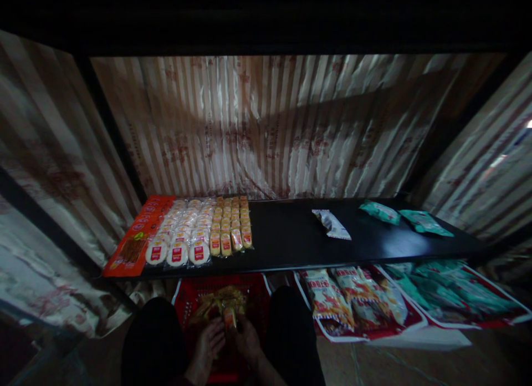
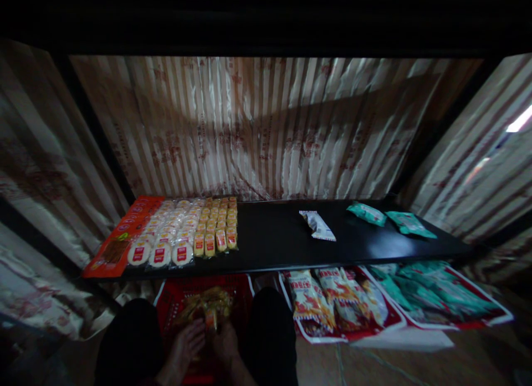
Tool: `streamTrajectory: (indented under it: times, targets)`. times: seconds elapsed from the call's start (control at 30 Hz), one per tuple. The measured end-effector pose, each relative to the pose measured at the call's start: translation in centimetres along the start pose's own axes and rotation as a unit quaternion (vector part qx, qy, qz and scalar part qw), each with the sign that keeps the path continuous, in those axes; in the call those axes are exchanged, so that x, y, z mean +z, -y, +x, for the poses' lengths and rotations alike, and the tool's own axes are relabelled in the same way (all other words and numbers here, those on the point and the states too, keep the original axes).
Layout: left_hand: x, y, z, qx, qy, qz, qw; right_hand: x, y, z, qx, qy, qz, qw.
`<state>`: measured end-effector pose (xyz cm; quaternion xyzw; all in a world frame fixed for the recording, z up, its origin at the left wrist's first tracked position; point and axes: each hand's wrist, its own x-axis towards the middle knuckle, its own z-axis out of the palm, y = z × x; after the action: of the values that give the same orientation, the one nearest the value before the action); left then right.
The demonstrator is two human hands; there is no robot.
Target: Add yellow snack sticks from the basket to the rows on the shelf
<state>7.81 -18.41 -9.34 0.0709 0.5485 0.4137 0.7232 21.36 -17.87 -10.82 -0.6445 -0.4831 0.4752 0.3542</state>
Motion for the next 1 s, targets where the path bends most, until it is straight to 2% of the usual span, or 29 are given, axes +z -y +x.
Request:
streamTrajectory:
  times: [0.23, 0.37, 0.53, 0.83, 1.0]
  targets:
    - [0.2, -0.3, -0.4, 0.002, 0.012, -0.021, 1.000, 0.0, -0.1, 0.2, 0.001, 0.017, 0.018, 1.000]
    - [0.3, -0.4, -0.6, 0.015, 0.011, -0.036, 0.999, 0.1, -0.2, 0.3, -0.006, 0.003, 0.027, 1.000]
    - [0.6, -0.4, -1.0, 0.051, 0.051, -0.018, 0.997, 0.0, -0.3, 0.4, -0.037, 0.004, 0.033, 0.999]
    - [1.2, 0.1, -0.2, 0.120, 0.062, 0.014, 0.991, -0.6, 0.2, 0.3, -0.039, -0.051, -0.046, 0.997]
    - [2.3, -0.3, -0.4, 0.150, 0.060, 0.050, 0.986, -1.1, 0.7, 0.1, -0.071, -0.081, -0.035, 0.994]
